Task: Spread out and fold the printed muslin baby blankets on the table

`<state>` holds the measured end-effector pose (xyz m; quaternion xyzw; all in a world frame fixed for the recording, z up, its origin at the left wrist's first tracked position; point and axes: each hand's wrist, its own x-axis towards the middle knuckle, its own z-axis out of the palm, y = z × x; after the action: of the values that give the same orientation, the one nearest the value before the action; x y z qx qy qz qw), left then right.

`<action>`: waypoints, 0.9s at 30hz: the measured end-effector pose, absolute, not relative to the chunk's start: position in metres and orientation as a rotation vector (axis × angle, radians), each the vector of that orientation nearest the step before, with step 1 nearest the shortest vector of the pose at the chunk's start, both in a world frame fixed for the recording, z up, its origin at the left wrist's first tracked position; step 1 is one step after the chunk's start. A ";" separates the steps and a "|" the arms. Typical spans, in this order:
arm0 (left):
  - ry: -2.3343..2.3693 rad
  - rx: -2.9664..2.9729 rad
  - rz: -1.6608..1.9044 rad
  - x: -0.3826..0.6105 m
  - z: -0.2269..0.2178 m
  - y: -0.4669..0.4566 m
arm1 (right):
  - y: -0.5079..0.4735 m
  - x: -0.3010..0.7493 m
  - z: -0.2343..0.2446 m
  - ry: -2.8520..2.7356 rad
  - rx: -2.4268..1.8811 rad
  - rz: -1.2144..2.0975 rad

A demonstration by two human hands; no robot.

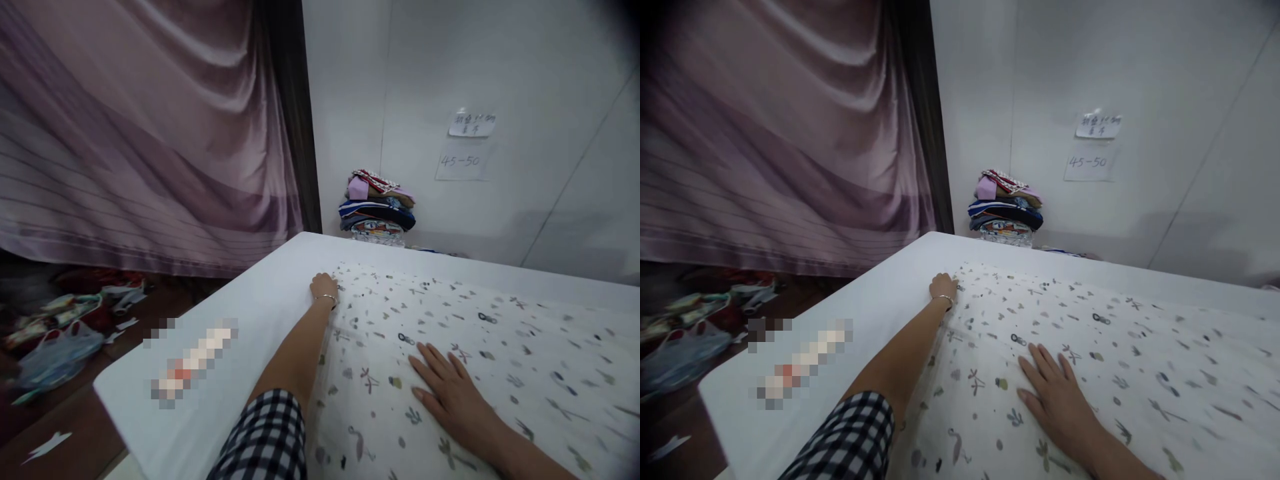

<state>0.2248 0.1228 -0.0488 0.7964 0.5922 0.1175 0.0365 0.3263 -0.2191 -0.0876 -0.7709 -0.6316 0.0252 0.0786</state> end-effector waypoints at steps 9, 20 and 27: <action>1.777 2.436 0.347 0.226 -0.049 0.125 | -0.213 0.325 -0.087 -1.930 -2.233 0.029; 1.783 2.371 0.390 0.237 -0.051 0.142 | -0.210 0.324 -0.085 -1.907 -2.196 0.112; 1.781 2.384 0.386 0.245 -0.051 0.146 | -0.207 0.321 -0.093 -1.941 -2.206 0.073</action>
<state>0.2449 0.1457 -0.0510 0.7924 0.5922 0.1282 0.0703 0.3212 -0.2072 -0.0931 -0.7467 -0.6570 0.0248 0.1008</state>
